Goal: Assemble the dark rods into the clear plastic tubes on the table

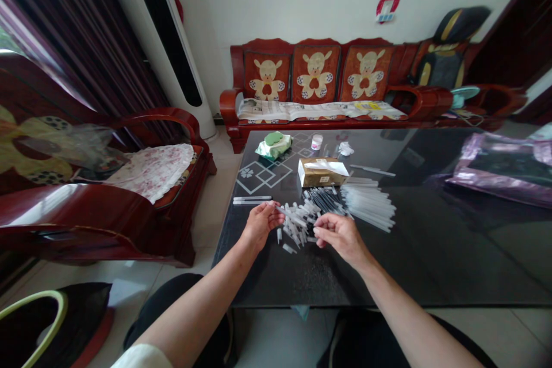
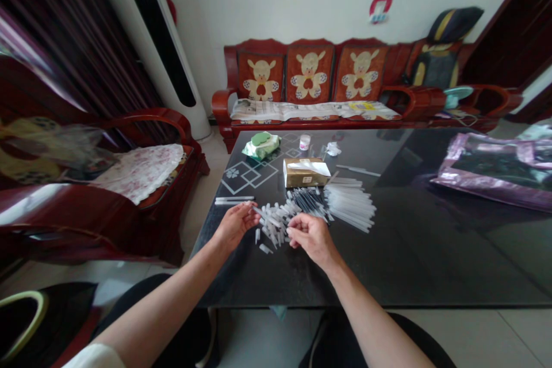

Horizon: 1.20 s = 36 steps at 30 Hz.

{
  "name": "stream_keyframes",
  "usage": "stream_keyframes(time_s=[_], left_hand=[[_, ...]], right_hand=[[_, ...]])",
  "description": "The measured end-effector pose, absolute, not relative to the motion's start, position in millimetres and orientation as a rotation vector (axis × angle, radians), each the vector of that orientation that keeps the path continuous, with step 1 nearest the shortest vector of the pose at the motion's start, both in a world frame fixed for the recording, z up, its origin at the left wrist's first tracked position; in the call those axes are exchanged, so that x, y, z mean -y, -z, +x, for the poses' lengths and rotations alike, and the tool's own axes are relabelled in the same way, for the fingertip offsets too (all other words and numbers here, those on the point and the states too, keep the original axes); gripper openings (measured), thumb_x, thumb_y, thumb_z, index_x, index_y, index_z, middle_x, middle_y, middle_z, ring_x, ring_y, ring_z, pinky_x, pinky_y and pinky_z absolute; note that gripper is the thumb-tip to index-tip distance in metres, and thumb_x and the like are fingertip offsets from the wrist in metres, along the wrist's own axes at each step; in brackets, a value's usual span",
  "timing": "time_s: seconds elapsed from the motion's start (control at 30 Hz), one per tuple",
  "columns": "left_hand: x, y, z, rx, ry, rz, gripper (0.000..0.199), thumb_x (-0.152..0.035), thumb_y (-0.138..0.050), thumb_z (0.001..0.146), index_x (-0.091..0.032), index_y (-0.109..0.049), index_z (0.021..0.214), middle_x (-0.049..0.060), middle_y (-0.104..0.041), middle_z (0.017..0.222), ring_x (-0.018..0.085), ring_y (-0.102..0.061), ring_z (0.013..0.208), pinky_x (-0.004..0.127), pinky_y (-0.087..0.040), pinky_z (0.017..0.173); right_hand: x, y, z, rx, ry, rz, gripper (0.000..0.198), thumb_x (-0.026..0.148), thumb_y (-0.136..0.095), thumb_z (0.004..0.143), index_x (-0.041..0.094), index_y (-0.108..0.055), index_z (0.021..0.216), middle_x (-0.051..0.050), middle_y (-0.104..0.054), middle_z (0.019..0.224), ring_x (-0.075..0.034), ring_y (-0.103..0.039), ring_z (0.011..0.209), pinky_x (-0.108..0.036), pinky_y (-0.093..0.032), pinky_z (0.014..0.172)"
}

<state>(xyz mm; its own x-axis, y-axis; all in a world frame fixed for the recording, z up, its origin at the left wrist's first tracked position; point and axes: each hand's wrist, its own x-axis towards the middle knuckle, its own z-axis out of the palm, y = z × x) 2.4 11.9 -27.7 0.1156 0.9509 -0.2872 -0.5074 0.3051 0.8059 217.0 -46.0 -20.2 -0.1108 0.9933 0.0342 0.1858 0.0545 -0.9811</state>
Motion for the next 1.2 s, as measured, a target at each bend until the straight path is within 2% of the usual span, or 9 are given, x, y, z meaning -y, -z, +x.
stream_keyframes(time_s=[0.87,1.2], left_hand=[[-7,25,8,-0.929,-1.208,0.718,0.028,-0.034,-0.073,0.073,-0.01,-0.06,0.079,0.004,-0.063,0.062,0.013,-0.064,0.055,0.024,-0.055,0.056],[-5,26,8,-0.921,-1.237,0.723,0.03,-0.036,-0.074,0.072,-0.01,-0.061,0.082,0.004,-0.064,0.063,0.013,-0.065,0.057,0.025,-0.055,0.059]], right_hand=[[42,27,204,1.356,-1.192,-1.234,0.018,0.028,-0.07,0.072,0.015,-0.06,0.08,0.001,-0.064,0.058,-0.013,-0.062,0.049,-0.023,-0.049,0.05],[42,27,204,1.196,-1.272,-1.212,0.026,0.032,-0.076,0.066,0.014,-0.063,0.08,-0.001,-0.066,0.061,-0.016,-0.065,0.053,-0.029,-0.055,0.054]])
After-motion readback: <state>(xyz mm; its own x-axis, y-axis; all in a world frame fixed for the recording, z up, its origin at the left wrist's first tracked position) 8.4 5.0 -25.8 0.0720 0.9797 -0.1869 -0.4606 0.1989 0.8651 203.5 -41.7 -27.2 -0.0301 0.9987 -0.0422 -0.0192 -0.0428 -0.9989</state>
